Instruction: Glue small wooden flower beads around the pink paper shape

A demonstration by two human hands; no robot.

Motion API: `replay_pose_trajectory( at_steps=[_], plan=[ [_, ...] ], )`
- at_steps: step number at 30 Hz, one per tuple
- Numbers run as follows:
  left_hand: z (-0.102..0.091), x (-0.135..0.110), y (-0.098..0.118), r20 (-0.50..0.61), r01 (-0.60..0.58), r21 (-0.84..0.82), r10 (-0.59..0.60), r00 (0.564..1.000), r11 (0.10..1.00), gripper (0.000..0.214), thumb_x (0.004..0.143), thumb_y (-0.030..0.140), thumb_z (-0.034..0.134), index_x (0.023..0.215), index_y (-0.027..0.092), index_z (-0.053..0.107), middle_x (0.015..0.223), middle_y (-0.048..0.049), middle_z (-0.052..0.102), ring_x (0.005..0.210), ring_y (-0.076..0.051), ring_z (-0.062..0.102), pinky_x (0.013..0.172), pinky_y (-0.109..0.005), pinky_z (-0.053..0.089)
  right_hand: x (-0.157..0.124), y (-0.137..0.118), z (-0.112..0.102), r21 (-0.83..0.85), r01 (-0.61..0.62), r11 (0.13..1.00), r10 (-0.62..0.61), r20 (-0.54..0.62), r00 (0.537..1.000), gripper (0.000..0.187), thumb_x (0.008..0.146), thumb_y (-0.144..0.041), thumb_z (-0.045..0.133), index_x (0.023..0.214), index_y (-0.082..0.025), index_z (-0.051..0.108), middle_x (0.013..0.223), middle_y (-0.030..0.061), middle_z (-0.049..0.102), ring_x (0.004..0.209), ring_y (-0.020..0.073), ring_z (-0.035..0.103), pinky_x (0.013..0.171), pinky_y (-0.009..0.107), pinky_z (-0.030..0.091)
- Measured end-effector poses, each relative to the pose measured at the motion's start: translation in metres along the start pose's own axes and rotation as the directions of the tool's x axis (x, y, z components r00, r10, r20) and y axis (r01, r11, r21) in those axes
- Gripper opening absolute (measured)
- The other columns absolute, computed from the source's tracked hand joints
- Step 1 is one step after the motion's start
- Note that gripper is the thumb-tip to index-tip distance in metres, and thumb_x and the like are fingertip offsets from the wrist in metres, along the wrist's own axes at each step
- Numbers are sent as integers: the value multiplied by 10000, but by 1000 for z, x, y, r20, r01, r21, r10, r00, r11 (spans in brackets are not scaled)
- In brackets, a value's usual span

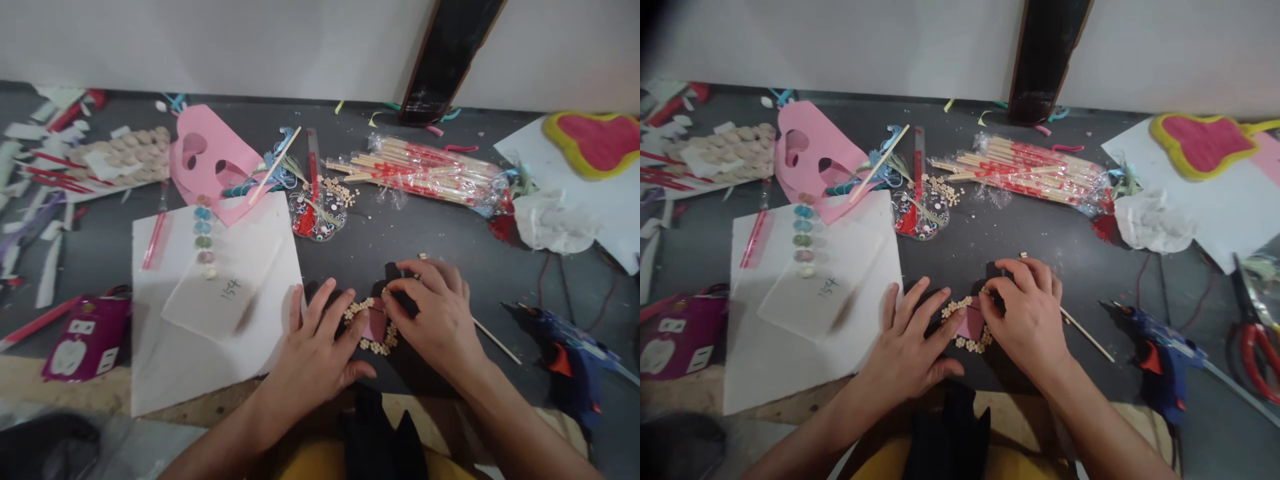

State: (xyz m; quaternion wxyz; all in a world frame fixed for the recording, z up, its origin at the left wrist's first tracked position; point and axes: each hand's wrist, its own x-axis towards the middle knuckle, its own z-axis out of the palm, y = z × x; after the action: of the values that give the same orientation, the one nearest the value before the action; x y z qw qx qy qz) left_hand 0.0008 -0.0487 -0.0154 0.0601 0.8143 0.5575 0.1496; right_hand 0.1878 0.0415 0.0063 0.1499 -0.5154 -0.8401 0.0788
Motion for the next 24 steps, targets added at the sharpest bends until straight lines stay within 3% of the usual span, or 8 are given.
replay_pose_trajectory(
  at_steps=[8, 24],
  plan=[
    [1, 0, -1, -7, 8, -13, -8, 1000, 1000, 633, 860, 675, 369, 1286, 242, 546, 1400, -118, 473, 1386, -367, 242, 1122, -638, 67, -3, -5, 1, 58, 81, 995, -84, 36, 996, 79, 824, -272, 626, 781, -241, 685, 1125, 42, 642, 1112, 284, 492, 909, 464, 360],
    [0, 0, 0, -15, 3, -14, -4, 1000, 1000, 640, 855, 675, 383, 1295, 239, 542, 1402, -130, 468, 1377, -378, 252, 1112, -650, 87, -4, -7, 1, 40, 58, 998, -61, 84, 995, 88, 828, -296, 614, 829, -246, 686, 1141, 47, 640, 1125, 289, 483, 922, 474, 344]
  ],
)
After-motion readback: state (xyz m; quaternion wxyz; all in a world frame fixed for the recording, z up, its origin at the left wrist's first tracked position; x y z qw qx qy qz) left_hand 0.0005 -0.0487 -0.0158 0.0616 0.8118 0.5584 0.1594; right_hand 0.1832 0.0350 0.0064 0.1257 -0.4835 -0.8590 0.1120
